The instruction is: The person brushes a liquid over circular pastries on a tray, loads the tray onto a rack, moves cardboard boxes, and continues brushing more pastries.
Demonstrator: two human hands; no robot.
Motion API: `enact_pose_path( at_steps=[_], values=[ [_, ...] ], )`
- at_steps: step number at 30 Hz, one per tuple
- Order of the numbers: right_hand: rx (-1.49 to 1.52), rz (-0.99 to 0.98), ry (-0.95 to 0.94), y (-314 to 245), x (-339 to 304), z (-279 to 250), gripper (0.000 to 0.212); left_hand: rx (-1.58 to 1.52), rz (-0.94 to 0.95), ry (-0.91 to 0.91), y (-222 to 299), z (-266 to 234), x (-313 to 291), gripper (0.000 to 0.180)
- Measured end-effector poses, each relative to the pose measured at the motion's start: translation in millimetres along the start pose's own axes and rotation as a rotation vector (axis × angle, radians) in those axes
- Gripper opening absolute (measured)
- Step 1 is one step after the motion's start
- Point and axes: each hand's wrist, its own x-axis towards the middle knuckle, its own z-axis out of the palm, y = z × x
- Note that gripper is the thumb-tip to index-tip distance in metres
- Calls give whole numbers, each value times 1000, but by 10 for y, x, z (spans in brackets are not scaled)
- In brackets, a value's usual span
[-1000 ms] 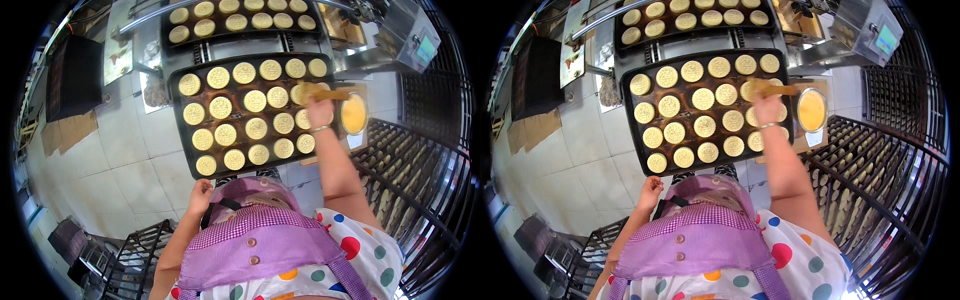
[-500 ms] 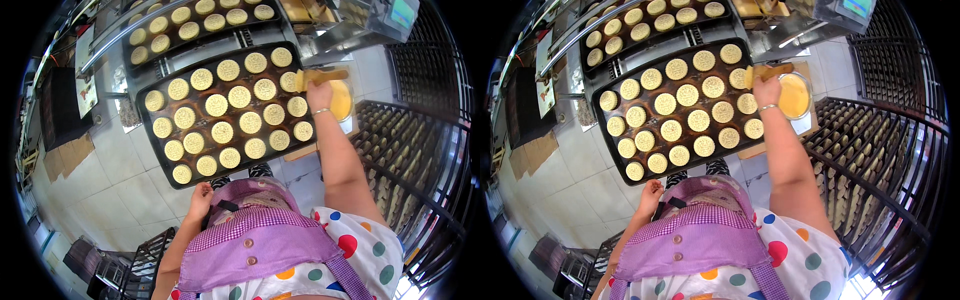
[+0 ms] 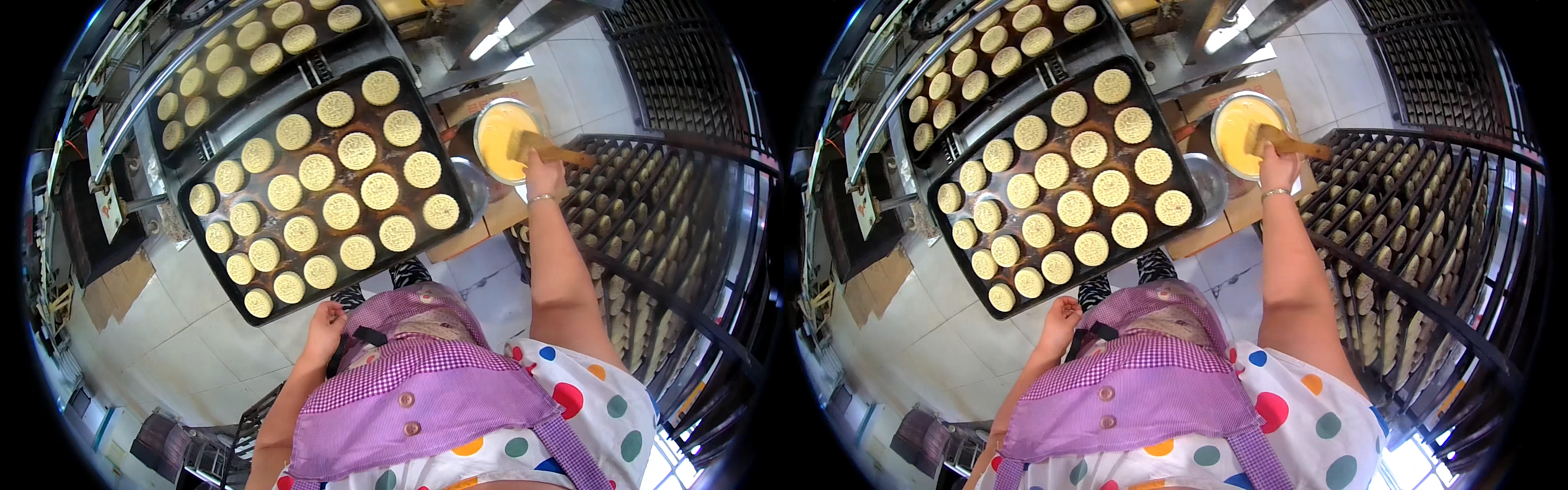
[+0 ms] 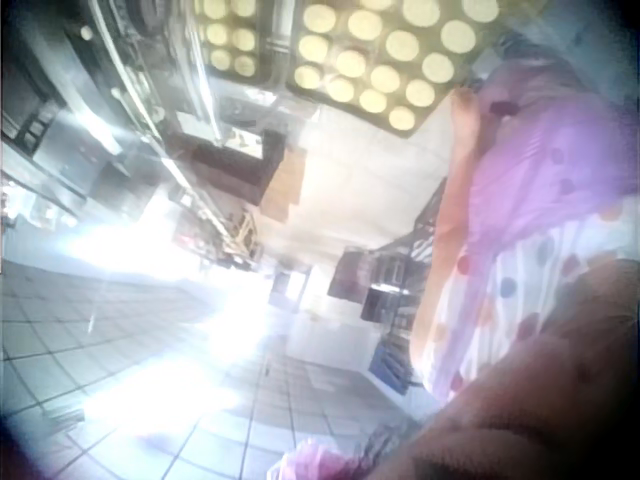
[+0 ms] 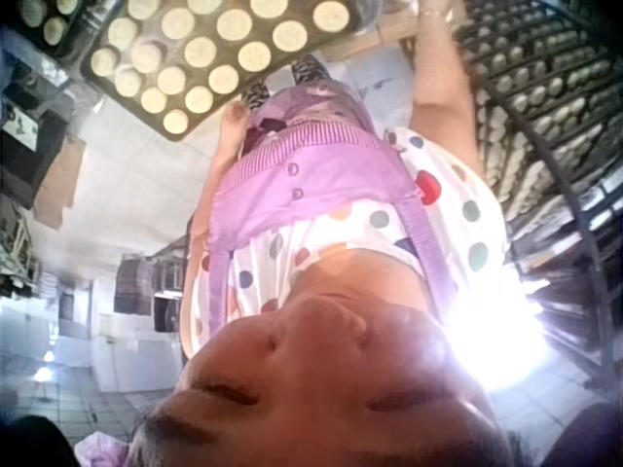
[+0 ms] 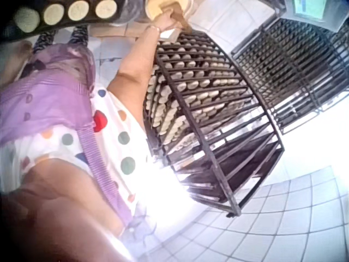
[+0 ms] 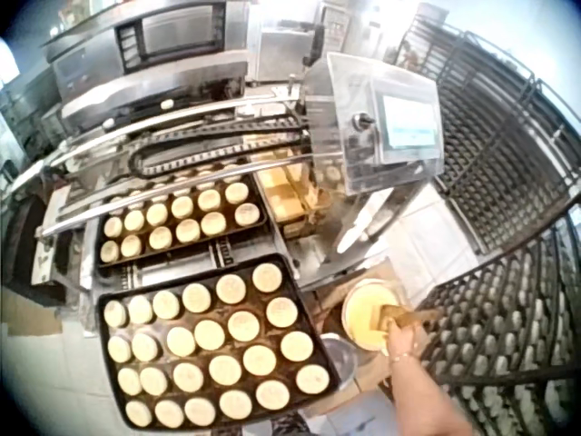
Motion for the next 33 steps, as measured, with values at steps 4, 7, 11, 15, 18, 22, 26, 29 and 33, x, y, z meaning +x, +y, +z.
enact_pose_path(
  at_steps=[4,7,11,15,18,22,26,29,33],
  values=[
    [-503,-180,130,504,219,-380,43,-5,53,-10,55,245,-16,27],
    [-868,-151,87,627,206,-376,51,-21,64,-15,137,385,-8,27],
    [-184,191,129,599,54,-230,37,-31,63,-23,212,488,-58,27],
    [607,444,115,563,-71,-132,30,-35,33,-28,232,505,-115,28],
    [411,276,125,588,-147,-91,34,-92,18,-14,198,475,-146,28],
    [-84,-140,-69,658,-338,-100,47,-93,44,1,91,381,-182,28],
    [-686,-144,-257,607,-558,-315,45,-92,49,9,-38,229,-240,29],
    [-720,-129,-340,349,-693,-513,43,-82,67,43,-140,79,-321,28],
    [39,45,-275,-279,-1041,-454,48,-82,115,79,-292,-168,-475,27]
  ],
)
